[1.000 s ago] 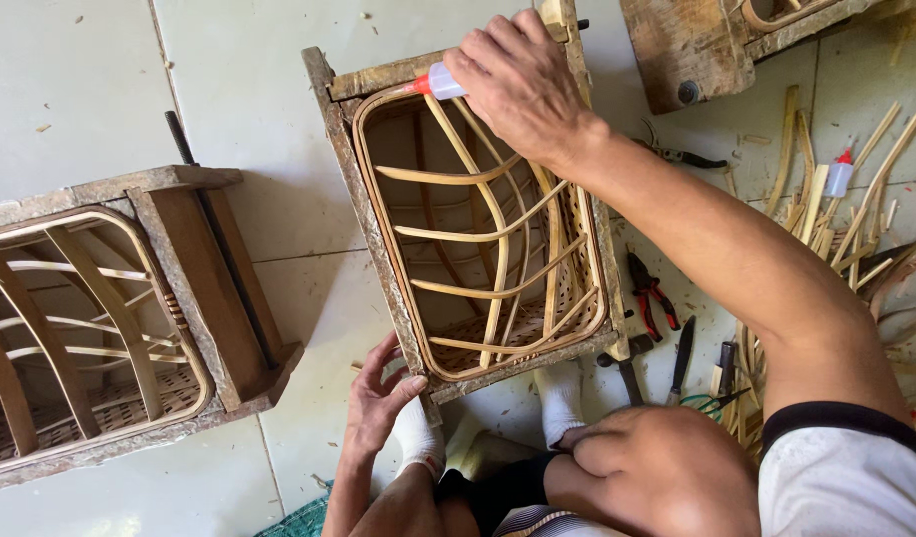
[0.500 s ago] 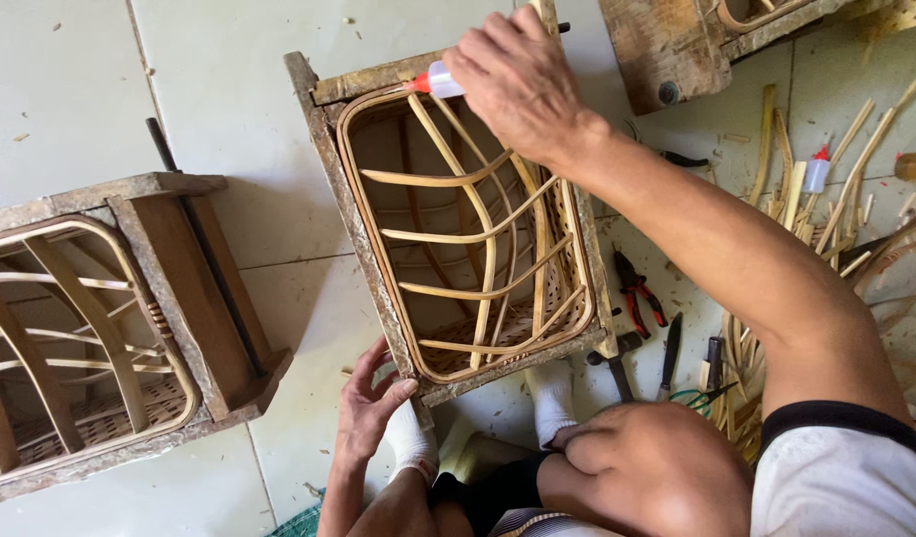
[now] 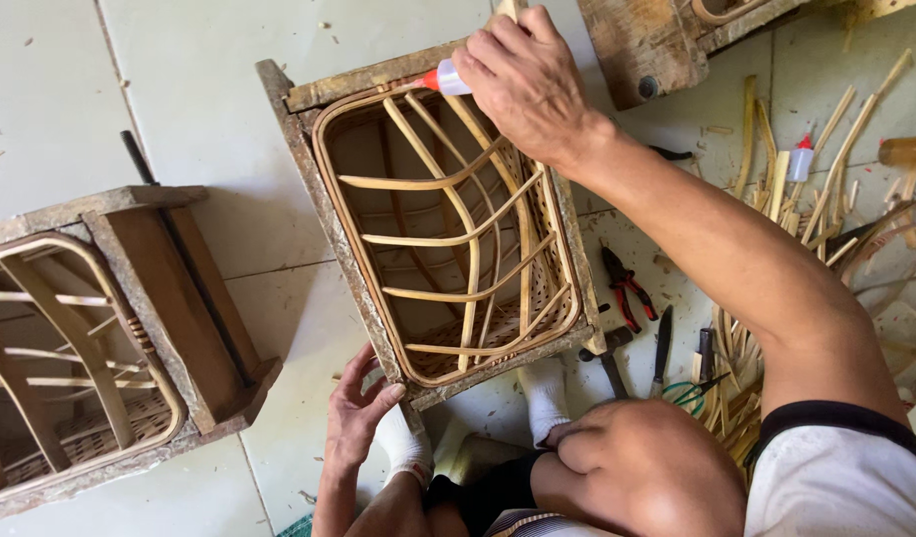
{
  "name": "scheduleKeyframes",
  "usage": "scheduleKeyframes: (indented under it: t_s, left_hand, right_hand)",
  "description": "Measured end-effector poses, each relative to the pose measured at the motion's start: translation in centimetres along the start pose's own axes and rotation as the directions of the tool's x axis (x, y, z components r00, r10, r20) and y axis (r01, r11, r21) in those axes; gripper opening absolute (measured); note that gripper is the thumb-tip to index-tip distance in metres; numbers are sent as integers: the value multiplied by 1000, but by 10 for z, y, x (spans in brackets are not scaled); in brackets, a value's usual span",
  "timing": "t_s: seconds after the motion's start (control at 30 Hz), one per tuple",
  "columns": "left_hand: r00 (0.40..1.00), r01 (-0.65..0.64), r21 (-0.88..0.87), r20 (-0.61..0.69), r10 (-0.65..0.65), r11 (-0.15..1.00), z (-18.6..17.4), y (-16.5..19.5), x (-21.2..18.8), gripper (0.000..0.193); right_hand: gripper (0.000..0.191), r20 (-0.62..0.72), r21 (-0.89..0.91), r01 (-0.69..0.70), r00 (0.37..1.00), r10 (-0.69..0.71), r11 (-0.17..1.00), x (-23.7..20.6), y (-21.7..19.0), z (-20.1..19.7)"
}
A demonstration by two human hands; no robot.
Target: The person assembles a rectangular basket frame by inserting thin wooden strips into a wooden mold. They use pliers to cut and adjust the strips, a hammer to tap them into place, and apply glue to secure the joints. The person works methodically, fitting each strip and reinforcing the structure.
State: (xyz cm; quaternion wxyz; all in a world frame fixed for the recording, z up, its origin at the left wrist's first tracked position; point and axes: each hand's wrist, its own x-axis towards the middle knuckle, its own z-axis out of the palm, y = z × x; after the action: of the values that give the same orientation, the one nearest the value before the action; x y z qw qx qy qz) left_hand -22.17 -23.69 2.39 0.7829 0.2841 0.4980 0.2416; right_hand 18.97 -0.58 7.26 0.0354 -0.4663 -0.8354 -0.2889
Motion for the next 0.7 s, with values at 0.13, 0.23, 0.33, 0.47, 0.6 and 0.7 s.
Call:
scheduleKeyframes:
  t_s: [0.13,0.23,0.33,0.47,0.6,0.7]
  left_hand:
    - [999,44,-4,-15,-44,999,-2,-3,0,89]
    - [999,50,-15,-22,-50,999,-4,-7,1,88]
    - [1000,-14,-1,-20,14,1000,-7,-11,2,84]
    - [999,-10,48,-45,13,999,-10,-13,2,80]
    - [998,20,76,-68,-14,997,-11,-12,1,77]
    - [998,15,82,-55,-10,997,-11,-12,1,76]
  right_hand:
    - [13,-22,2,-14,1000,14,1000,-6,5,-2]
    - [9,51,28,0,999,-1,1000,-7,8,1]
    - [7,55,-10,29,998,-28,1000,-13,17,-1]
    - [12,-12,56,-18,1000,18,998,-29,35,-9]
    - [13,18,16,-17,1000,17,1000,-41,38,-5]
    - [13,26,-18,-16,1000,16,1000,-43,36,4]
